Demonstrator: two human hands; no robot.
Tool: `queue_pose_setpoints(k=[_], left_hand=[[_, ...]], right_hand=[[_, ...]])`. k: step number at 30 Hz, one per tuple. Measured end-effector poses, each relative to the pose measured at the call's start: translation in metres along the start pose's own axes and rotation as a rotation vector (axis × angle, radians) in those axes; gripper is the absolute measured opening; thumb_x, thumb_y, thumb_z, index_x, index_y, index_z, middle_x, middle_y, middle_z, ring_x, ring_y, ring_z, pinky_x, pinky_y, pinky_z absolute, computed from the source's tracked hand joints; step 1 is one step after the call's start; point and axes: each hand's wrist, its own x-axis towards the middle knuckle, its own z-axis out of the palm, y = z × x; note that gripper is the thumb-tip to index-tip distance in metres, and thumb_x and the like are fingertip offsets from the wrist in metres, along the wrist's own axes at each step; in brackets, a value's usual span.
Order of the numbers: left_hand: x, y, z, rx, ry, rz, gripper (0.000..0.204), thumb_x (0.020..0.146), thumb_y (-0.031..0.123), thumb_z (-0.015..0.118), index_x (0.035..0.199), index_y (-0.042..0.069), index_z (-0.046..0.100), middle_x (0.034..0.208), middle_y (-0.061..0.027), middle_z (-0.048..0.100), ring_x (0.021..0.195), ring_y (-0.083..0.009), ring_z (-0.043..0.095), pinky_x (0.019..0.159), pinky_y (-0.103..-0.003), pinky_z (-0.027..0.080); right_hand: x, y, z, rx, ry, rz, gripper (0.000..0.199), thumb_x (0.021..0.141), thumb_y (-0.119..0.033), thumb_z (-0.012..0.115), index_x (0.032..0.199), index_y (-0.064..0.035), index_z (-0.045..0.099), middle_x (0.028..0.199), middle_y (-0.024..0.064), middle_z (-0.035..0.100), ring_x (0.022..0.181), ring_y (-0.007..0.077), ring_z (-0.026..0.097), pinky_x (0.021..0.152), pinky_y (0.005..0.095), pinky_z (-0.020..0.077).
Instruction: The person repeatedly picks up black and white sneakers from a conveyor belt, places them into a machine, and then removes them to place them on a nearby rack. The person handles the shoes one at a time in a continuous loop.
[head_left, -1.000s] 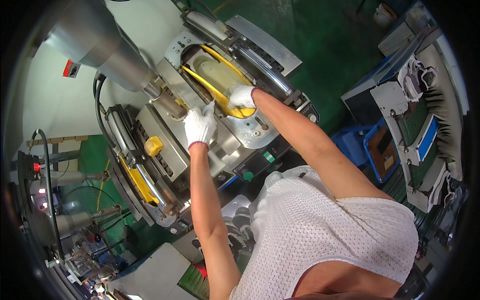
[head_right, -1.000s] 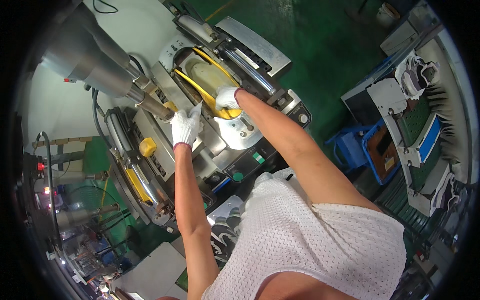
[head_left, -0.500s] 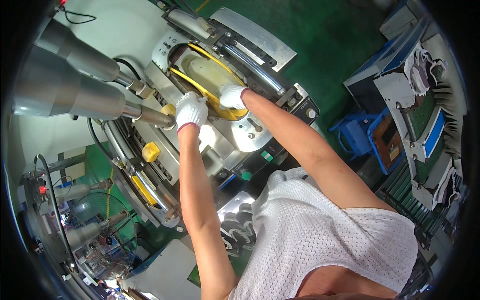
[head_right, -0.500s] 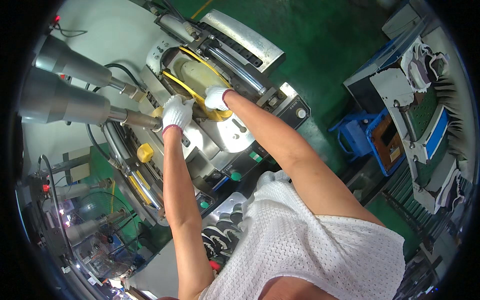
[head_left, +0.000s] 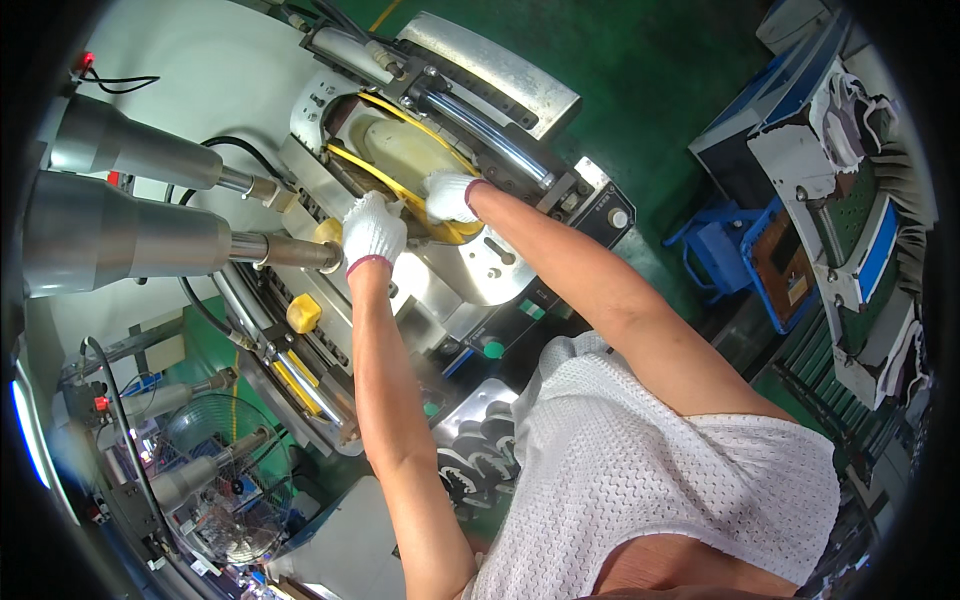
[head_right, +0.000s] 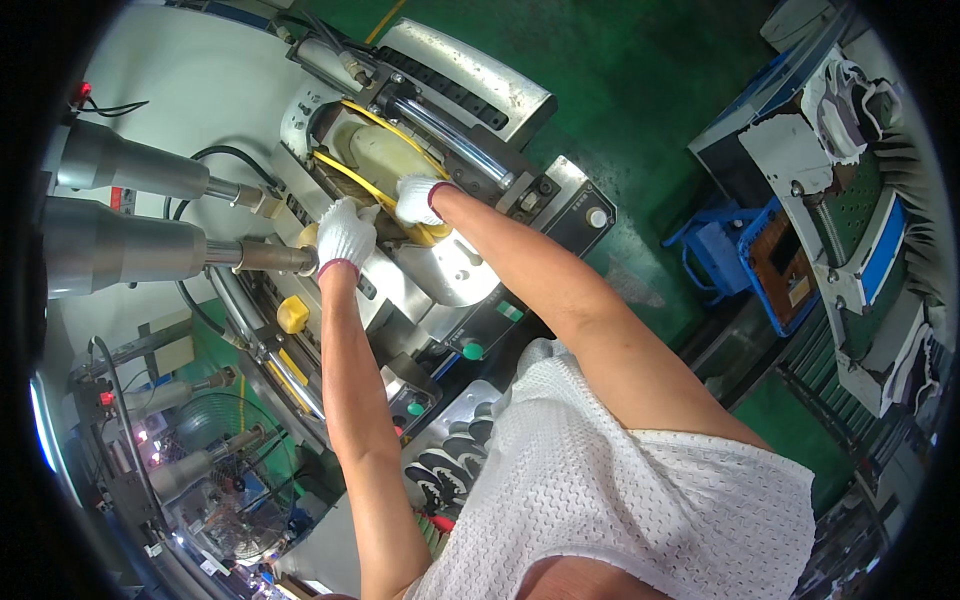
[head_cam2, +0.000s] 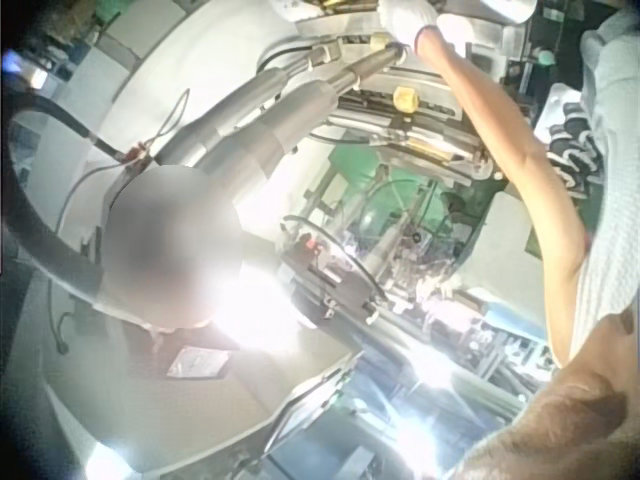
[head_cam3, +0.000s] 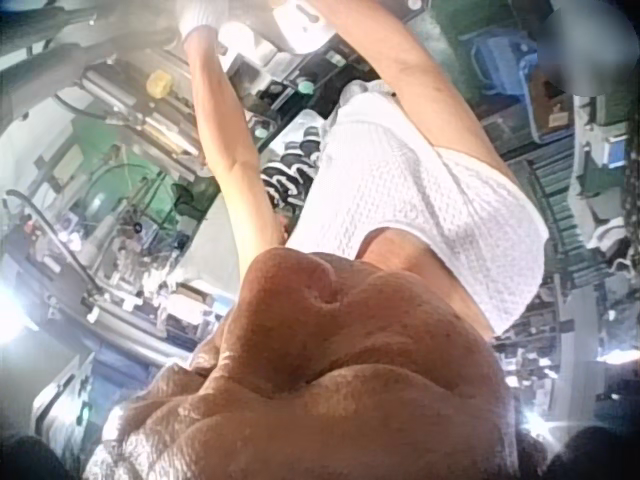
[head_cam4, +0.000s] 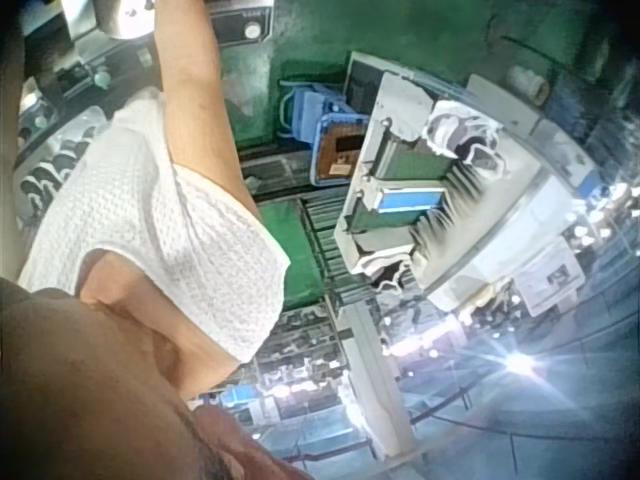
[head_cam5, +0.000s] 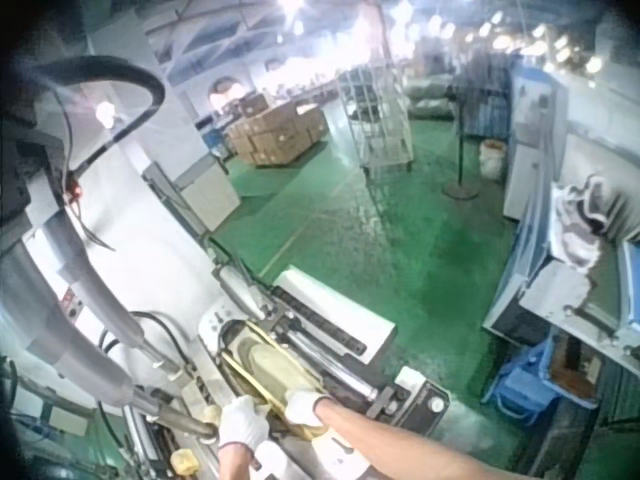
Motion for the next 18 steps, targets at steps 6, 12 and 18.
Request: queue_pose_setpoints(k=[6,12,18], left_hand=[[-0.007,0.011,0.0,0.0,0.031,-0.023,0.025,0.095,0.023,0.064,0.095,-0.001,0.071,0.097,-0.0293,0.072,0.098,-0.0464,0.07,0.087,-0.053,0.055],[-0.021,0.01,0.01,-0.045,0.077,-0.043,0.025,0.097,0.024,0.065,0.096,0.0,0.07,0.095,-0.0272,0.072,0.094,-0.0459,0.071,0.083,-0.053,0.056],[-0.023,0.013,0.013,0.008,0.025,-0.092,0.032,0.098,0.033,0.066,0.107,0.002,0.07,0.102,-0.0259,0.073,0.098,-0.0452,0.07,0.087,-0.053,0.054]], right_hand=[[0.007,0.005,0.002,0.012,-0.021,0.031,0.048,0.068,-0.016,0.077,0.111,0.0052,0.074,0.109,0.0308,0.072,0.101,0.0433,0.072,0.084,0.0474,0.0572],[0.007,0.004,0.004,-0.006,-0.039,0.036,0.054,0.072,-0.017,0.077,0.122,0.0011,0.072,0.118,0.0283,0.072,0.109,0.0416,0.07,0.092,0.0458,0.0562],[0.012,0.006,0.01,-0.011,-0.058,0.041,0.058,0.076,-0.015,0.076,0.132,-0.0025,0.069,0.122,0.0262,0.072,0.113,0.0407,0.069,0.096,0.0443,0.0553]])
